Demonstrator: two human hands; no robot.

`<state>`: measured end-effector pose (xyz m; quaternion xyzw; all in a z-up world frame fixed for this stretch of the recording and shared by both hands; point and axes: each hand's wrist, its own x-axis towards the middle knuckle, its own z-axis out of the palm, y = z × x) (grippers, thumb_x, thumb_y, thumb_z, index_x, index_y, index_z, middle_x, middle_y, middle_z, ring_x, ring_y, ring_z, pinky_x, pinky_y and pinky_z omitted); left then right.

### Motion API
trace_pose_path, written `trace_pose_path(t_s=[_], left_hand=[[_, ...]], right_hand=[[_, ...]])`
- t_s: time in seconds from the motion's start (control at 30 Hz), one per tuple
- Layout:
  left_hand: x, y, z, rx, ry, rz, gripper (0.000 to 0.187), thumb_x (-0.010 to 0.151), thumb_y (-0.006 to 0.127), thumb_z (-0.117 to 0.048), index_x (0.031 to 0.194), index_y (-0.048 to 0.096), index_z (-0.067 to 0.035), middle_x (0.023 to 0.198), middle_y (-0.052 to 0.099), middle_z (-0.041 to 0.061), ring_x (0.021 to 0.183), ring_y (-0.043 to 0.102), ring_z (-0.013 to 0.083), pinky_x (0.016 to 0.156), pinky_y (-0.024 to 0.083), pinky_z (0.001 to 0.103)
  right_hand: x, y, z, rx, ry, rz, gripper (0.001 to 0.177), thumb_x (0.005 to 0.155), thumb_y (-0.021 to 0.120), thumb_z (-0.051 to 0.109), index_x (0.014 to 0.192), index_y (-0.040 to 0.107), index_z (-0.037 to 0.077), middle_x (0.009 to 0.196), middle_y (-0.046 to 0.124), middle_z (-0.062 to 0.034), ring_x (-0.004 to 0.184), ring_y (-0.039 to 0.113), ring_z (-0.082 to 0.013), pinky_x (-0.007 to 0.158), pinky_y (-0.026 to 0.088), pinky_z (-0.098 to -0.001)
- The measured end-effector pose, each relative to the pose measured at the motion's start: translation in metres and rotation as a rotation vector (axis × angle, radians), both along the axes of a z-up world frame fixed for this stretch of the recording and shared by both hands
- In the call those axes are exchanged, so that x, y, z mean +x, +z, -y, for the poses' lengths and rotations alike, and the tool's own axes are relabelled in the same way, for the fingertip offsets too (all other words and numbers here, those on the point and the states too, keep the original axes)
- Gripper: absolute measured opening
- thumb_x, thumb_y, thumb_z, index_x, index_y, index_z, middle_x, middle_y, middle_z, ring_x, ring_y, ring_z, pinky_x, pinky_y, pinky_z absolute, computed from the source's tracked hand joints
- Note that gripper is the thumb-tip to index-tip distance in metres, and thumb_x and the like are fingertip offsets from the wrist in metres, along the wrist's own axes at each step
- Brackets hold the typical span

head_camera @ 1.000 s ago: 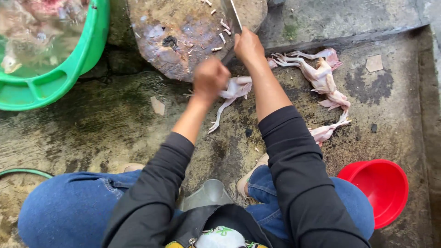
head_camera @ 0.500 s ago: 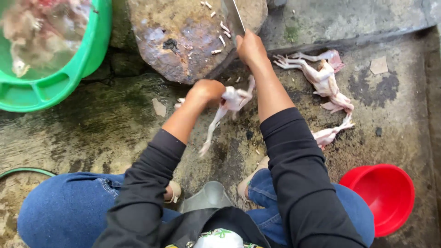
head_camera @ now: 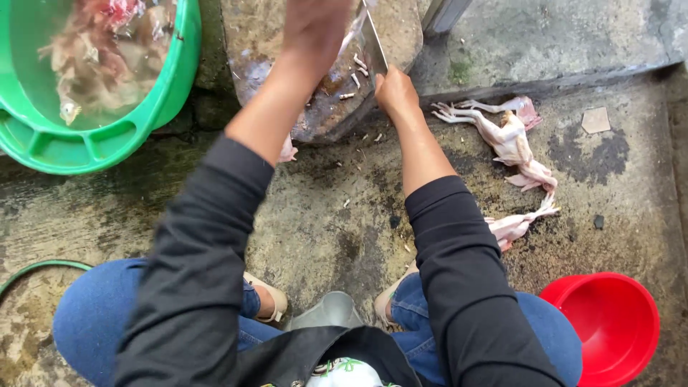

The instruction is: Chopping whole raw chickens into smaller pieces on a wooden block using a cleaver.

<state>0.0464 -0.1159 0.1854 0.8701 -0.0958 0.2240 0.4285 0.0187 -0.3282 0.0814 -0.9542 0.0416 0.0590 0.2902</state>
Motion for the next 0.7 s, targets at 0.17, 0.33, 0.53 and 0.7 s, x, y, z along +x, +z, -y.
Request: trace_pose_path(t_s=[0.17, 0.33, 0.53, 0.7], left_hand=[[-0.055, -0.123, -0.033, 0.104, 0.434, -0.225, 0.051, 0.089, 0.064, -0.009, 0.133, 0.04, 0.004, 0.13, 0.051, 0.028, 0.119, 0.055, 0.0402, 0.098, 0.045, 0.05], [-0.055, -0.119, -0.032, -0.1, 0.458, -0.518, 0.072, 0.095, 0.071, -0.022, 0.145, 0.029, 0.007, 0.138, 0.05, 0.03, 0.123, 0.055, 0.0396, 0.103, 0.045, 0.046], [-0.025, -0.148, -0.035, -0.486, 0.246, -0.673, 0.042, 0.105, 0.056, -0.024, 0.143, 0.055, -0.004, 0.121, 0.074, 0.013, 0.105, 0.074, 0.0226, 0.091, 0.057, 0.04], [-0.069, -0.005, -0.007, -0.393, 0.013, -0.679, 0.036, 0.109, 0.044, -0.023, 0.142, 0.047, -0.01, 0.109, 0.073, 0.012, 0.091, 0.072, 0.0268, 0.084, 0.057, 0.043]], right_hand=[[-0.008, 0.008, -0.004, -0.017, -0.029, -0.006, 0.035, 0.099, 0.06, 0.034, 0.116, 0.063, 0.003, 0.109, 0.07, -0.0277, 0.107, 0.065, -0.047, 0.091, 0.052, -0.0535], [0.003, -0.036, 0.004, 0.036, -0.068, 0.069, 0.033, 0.098, 0.063, 0.032, 0.114, 0.064, 0.003, 0.106, 0.071, -0.0282, 0.104, 0.066, -0.0468, 0.088, 0.053, -0.0531], [-0.03, 0.024, 0.0, 0.588, -0.274, -0.246, 0.027, 0.102, 0.056, 0.028, 0.118, 0.052, 0.007, 0.072, 0.061, -0.0114, 0.051, 0.06, -0.0229, 0.045, 0.051, -0.0425], [-0.026, 0.028, 0.005, 0.848, -0.292, -0.17, 0.021, 0.102, 0.055, 0.018, 0.119, 0.048, 0.008, 0.067, 0.055, -0.0003, 0.044, 0.052, -0.0094, 0.036, 0.048, -0.031]])
